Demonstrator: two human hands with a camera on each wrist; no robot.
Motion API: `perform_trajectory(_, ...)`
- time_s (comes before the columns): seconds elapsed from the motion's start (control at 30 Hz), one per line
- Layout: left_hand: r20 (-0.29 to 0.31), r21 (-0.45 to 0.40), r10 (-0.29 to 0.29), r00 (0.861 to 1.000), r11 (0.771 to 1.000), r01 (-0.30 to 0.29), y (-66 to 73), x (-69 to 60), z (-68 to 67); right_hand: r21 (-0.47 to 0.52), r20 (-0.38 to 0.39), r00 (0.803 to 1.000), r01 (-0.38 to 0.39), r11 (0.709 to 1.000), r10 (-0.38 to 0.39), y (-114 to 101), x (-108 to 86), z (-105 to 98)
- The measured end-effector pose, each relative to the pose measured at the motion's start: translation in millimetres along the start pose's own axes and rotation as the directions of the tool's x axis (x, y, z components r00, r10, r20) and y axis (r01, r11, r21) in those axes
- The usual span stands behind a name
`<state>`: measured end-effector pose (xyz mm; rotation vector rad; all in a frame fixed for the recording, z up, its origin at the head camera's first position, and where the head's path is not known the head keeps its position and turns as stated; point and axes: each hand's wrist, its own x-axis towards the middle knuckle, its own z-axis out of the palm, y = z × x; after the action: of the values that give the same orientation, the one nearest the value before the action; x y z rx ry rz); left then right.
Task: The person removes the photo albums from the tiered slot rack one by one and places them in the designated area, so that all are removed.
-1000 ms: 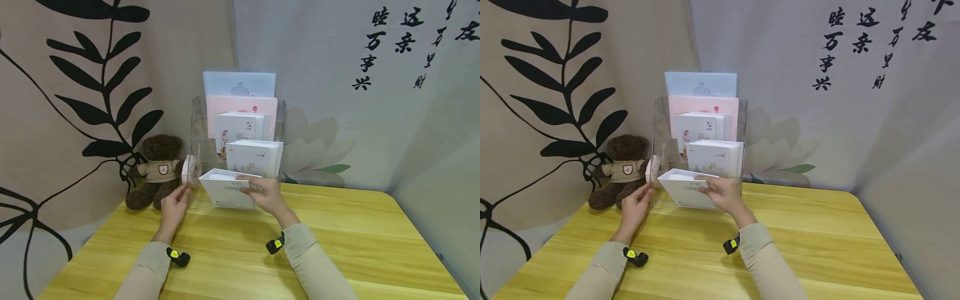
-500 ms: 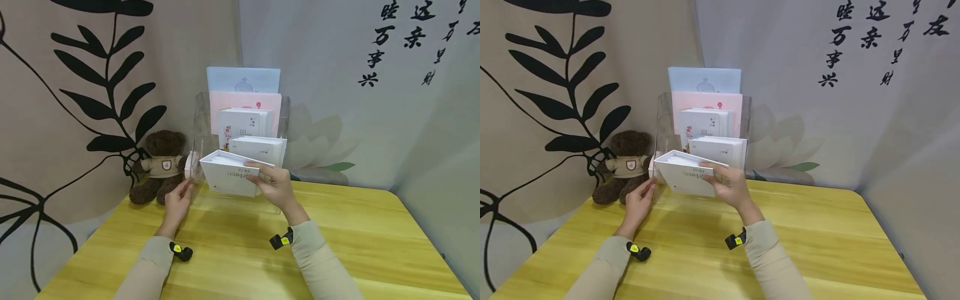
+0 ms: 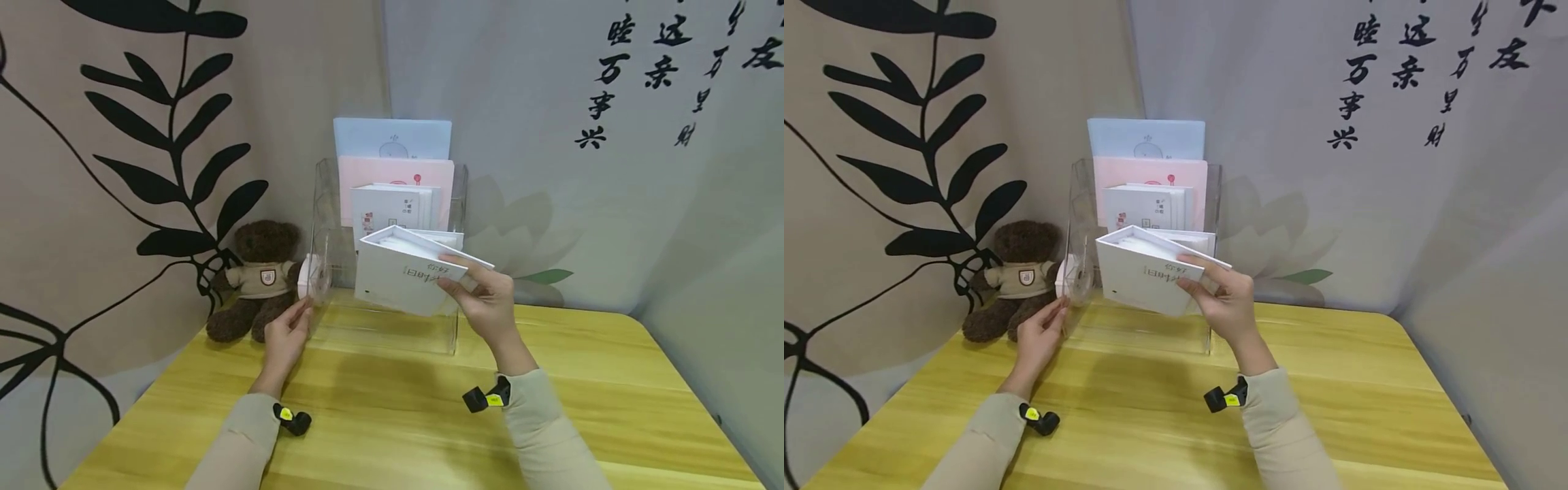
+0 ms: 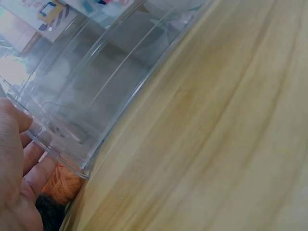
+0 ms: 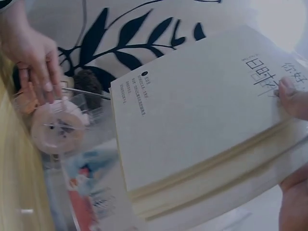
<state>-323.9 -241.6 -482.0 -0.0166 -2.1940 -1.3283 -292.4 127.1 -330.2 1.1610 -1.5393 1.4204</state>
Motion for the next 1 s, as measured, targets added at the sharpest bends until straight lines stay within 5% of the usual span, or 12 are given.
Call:
perform_trajectory(0.43, -0.021, 0.007, -0.009, 1.0, 1.0, 0.009, 1.0, -1.1, 0.3, 0.043, -0.134, 0.987, -0.086, 0.995, 0.091, -18.1, -5.7, -80.4)
perform_trajectory(0.67, -0.033, 0.01, -0.004, 0.999, 1.0, 0.004, 0.4, -0.5, -0.9, -0.029, -0.265, 0.949, -0.186, 0.982, 0.172, -16.6, -16.1, -129.7)
perform_trajectory(0.77, -0.044, 0.004, 0.004, 0.999, 1.0, -0.004, 0.2, 0.4, -1.1, -0.112, -0.306, 0.926, -0.266, 0.958, 0.221, -12.1, -24.6, -146.4)
perform_trajectory(1.0, -0.041, 0.013, -0.021, 0.999, 1.0, 0.021, -1.3, 0.1, 2.4, -0.339, -0.335, 0.886, -0.43, 0.837, 0.32, 2.8, -49.7, -170.7)
